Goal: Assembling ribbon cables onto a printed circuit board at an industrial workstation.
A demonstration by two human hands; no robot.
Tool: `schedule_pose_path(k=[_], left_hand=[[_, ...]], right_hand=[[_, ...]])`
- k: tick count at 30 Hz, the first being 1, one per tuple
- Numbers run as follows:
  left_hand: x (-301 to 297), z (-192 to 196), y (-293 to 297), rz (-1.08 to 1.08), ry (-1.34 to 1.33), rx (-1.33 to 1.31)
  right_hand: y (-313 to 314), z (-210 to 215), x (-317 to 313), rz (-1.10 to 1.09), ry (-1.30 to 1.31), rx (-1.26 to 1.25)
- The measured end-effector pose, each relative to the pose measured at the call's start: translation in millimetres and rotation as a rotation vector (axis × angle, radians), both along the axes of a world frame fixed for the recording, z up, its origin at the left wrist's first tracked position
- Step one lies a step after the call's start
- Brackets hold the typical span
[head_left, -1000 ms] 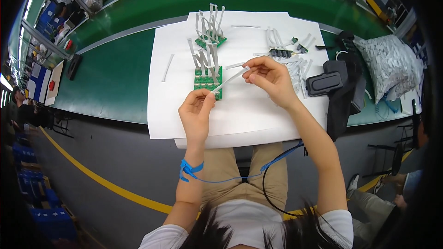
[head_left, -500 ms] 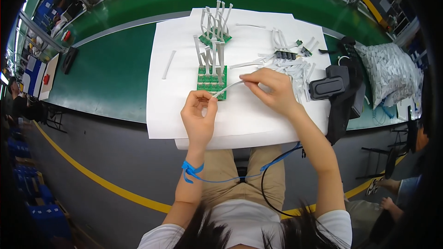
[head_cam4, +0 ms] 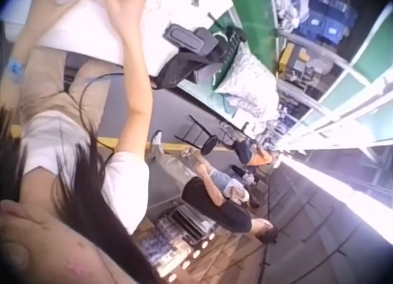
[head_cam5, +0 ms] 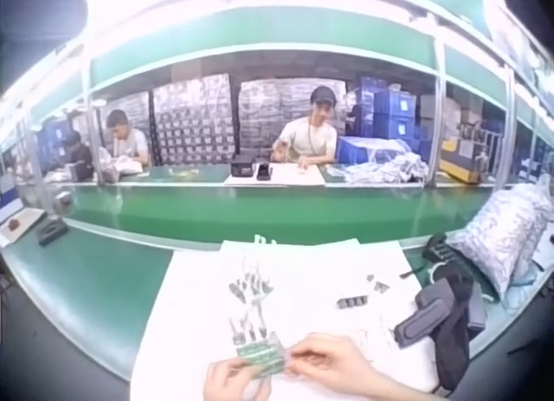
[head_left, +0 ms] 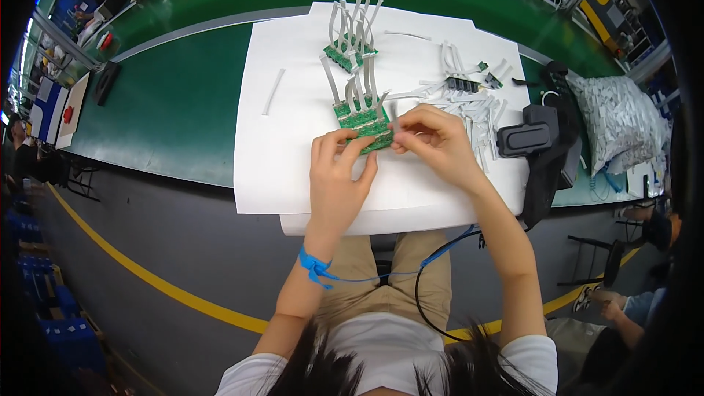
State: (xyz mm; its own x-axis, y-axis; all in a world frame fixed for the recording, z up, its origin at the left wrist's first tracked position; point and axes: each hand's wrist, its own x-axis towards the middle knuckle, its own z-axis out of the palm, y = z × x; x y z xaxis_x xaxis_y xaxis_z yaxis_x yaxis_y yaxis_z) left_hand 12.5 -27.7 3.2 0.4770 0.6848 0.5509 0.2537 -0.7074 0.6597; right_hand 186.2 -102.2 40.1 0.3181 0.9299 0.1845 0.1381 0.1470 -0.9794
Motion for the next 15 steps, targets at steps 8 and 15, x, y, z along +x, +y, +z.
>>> schedule_pose_path(k=[8, 15], left_hand=[[3.4, -3.0, 1.1, 0.025, -0.042, 0.017], [0.4, -6.9, 3.4, 0.012, -0.039, 0.031]], right_hand=[[21.9, 0.5, -6.2, -0.047, -0.632, 0.155], [35.1, -5.0, 0.6, -0.033, -0.719, 0.085]])
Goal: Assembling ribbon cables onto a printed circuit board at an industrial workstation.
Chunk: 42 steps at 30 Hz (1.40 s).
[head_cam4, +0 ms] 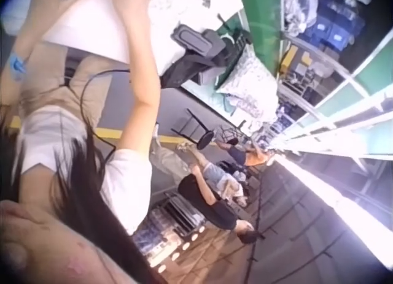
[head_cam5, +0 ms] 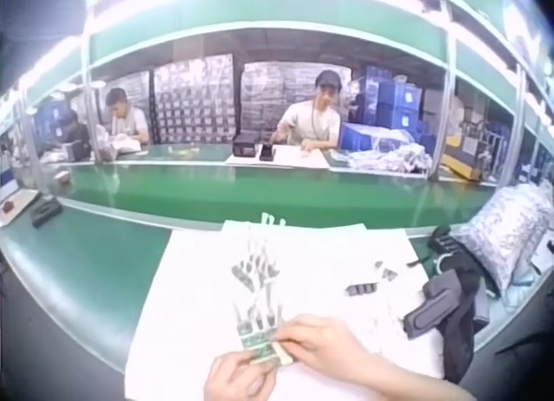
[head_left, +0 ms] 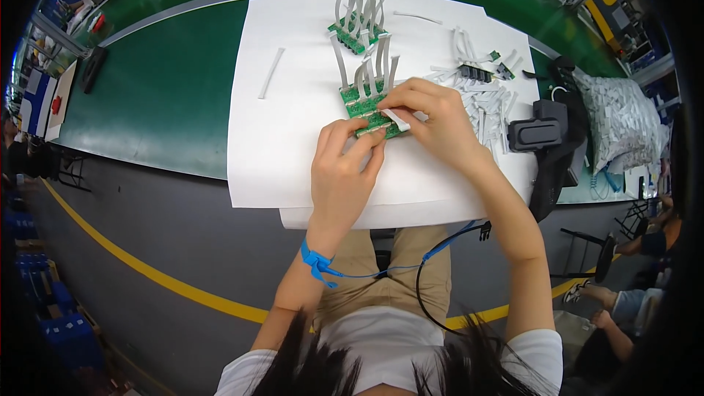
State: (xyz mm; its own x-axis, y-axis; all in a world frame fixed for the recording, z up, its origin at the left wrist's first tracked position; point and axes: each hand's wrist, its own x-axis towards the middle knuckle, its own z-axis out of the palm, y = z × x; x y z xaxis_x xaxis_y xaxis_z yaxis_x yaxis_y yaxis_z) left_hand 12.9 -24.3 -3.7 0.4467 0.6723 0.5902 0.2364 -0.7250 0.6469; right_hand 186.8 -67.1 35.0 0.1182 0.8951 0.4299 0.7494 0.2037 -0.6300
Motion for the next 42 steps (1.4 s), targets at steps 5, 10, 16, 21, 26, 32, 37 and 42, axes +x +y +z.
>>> schedule_pose_path(k=[5, 10, 16, 21, 26, 32, 37, 42], left_hand=[[-1.0, 1.5, 0.3, -0.002, 0.013, -0.001], [-0.6, 0.4, 0.9, -0.002, 0.017, 0.002], [0.3, 0.6, 0.0, 0.005, 0.027, 0.002], [-0.8, 2.6, -0.1, -0.003, 0.021, -0.024], [-1.5, 1.8, -0.1, 0.000, 0.021, -0.026], [-1.6, 0.4, 1.0, -0.004, 0.006, -0.007], [0.7, -0.7, 1.3, -0.003, -0.002, 0.026], [-1.4, -0.7, 1.6, 0.001, 0.009, 0.034]], right_hand=[[3.0, 7.1, 7.8, 0.062, -0.117, 0.011], [11.4, 17.0, 14.1, 0.132, -0.265, 0.033], [20.6, 28.5, 17.1, 0.256, -0.477, -0.001], [24.8, 28.2, 21.5, 0.289, -0.475, -0.023], [24.6, 22.7, 24.2, 0.292, -0.411, -0.033], [24.1, 20.5, 22.2, 0.280, -0.334, -0.022], [22.8, 20.7, 23.1, 0.280, -0.357, -0.004], [20.3, 30.0, 9.6, 0.212, -0.473, -0.050]])
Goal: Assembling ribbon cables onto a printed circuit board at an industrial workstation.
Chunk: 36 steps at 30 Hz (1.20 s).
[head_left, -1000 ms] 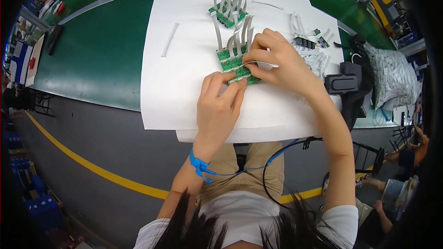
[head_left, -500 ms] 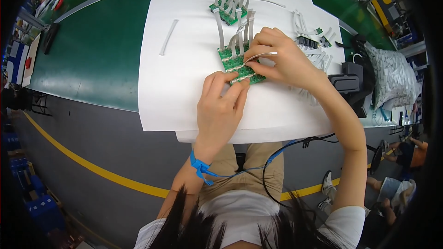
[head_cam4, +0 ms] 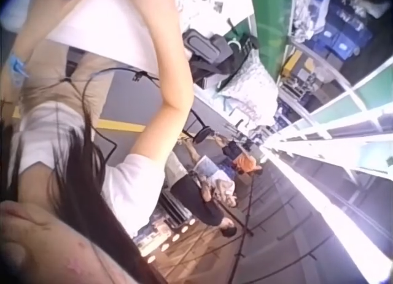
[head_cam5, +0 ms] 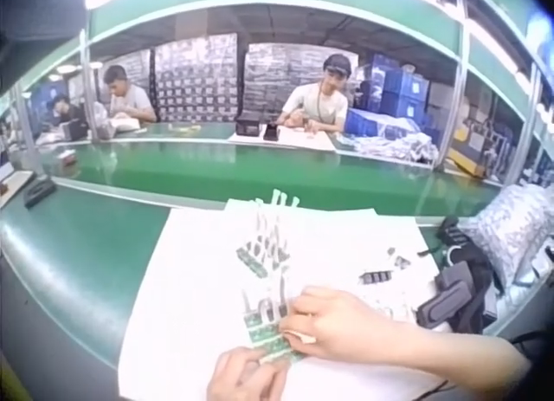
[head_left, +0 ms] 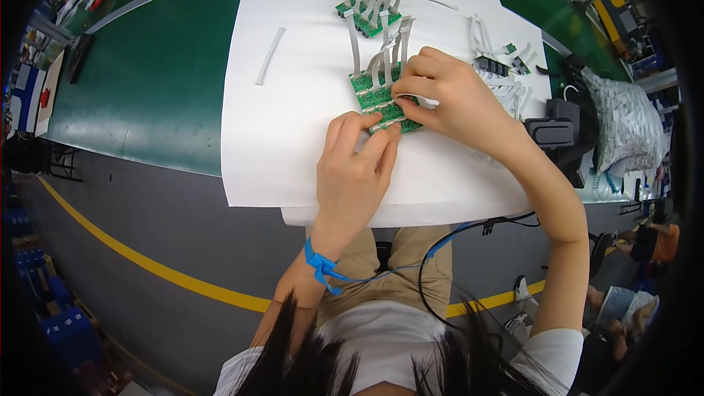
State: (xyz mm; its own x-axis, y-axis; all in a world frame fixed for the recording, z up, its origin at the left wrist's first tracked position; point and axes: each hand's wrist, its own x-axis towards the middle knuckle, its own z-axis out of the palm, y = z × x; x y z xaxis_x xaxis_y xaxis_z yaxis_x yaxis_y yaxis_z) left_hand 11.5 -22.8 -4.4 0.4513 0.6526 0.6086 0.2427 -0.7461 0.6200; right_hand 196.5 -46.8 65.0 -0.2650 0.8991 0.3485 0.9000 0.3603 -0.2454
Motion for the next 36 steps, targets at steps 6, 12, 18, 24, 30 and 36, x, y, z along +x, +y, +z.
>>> schedule_pose_path(k=[6, 12, 18, 24, 30, 36], left_hand=[[1.7, 0.0, -1.4, 0.001, -0.006, -0.008], [1.9, 1.3, -3.5, 0.020, 0.007, -0.044], [2.6, 0.9, -1.9, 0.015, -0.001, 0.005], [2.9, 1.1, -1.6, 0.027, 0.008, 0.021], [2.7, 2.9, -2.6, 0.032, 0.008, -0.019], [2.4, 1.3, -4.0, 0.015, 0.004, -0.050]], right_hand=[[0.0, -7.4, 11.2, 0.040, 0.182, -0.046], [1.0, -2.2, 3.3, 0.110, -0.076, 0.014], [6.3, 7.2, -0.1, 0.060, -0.135, -0.123], [7.0, 8.1, -0.9, 0.031, -0.103, -0.126], [5.9, 6.7, 0.5, 0.006, 0.000, -0.107], [-0.3, -7.5, 13.4, -0.010, 0.305, -0.156]])
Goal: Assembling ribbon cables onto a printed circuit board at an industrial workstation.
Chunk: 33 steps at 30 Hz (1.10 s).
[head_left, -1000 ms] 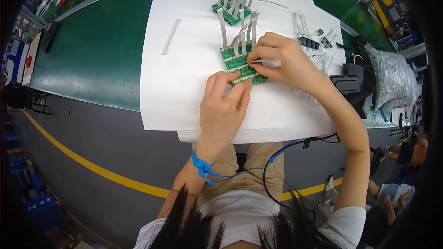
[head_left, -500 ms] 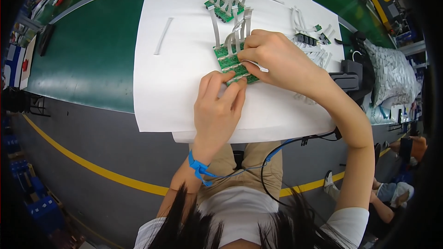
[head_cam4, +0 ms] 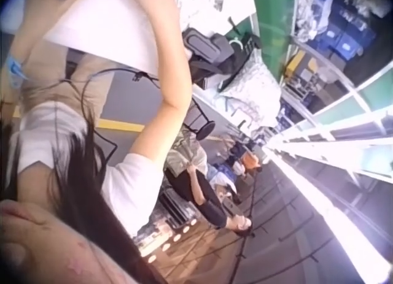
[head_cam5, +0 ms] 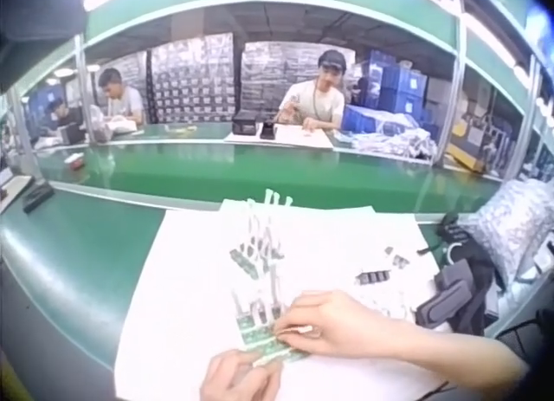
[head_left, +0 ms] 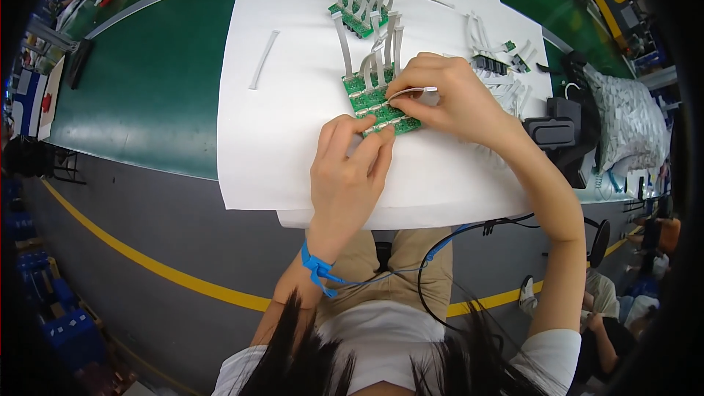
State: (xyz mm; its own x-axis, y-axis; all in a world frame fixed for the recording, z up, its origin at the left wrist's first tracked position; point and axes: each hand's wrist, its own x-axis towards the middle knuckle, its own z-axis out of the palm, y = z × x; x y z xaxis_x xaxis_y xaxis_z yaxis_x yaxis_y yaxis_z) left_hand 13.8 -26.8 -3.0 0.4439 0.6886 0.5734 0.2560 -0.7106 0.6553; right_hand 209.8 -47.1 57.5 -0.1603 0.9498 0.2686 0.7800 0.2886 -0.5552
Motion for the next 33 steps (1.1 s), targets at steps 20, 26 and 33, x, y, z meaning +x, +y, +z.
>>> schedule_pose_path(k=[20, 26, 33], left_hand=[[-0.6, 1.0, -0.1, -0.002, 0.004, -0.002], [-1.0, 1.4, 0.4, 0.002, 0.000, 0.003], [0.1, -0.1, 1.0, -0.001, -0.005, 0.007]], right_hand=[[-5.0, -20.7, -1.0, -0.010, 0.094, 0.143], [-5.2, -16.1, -5.4, 0.035, 0.036, 0.120], [-5.5, -19.0, -6.3, 0.002, -0.028, 0.159]])
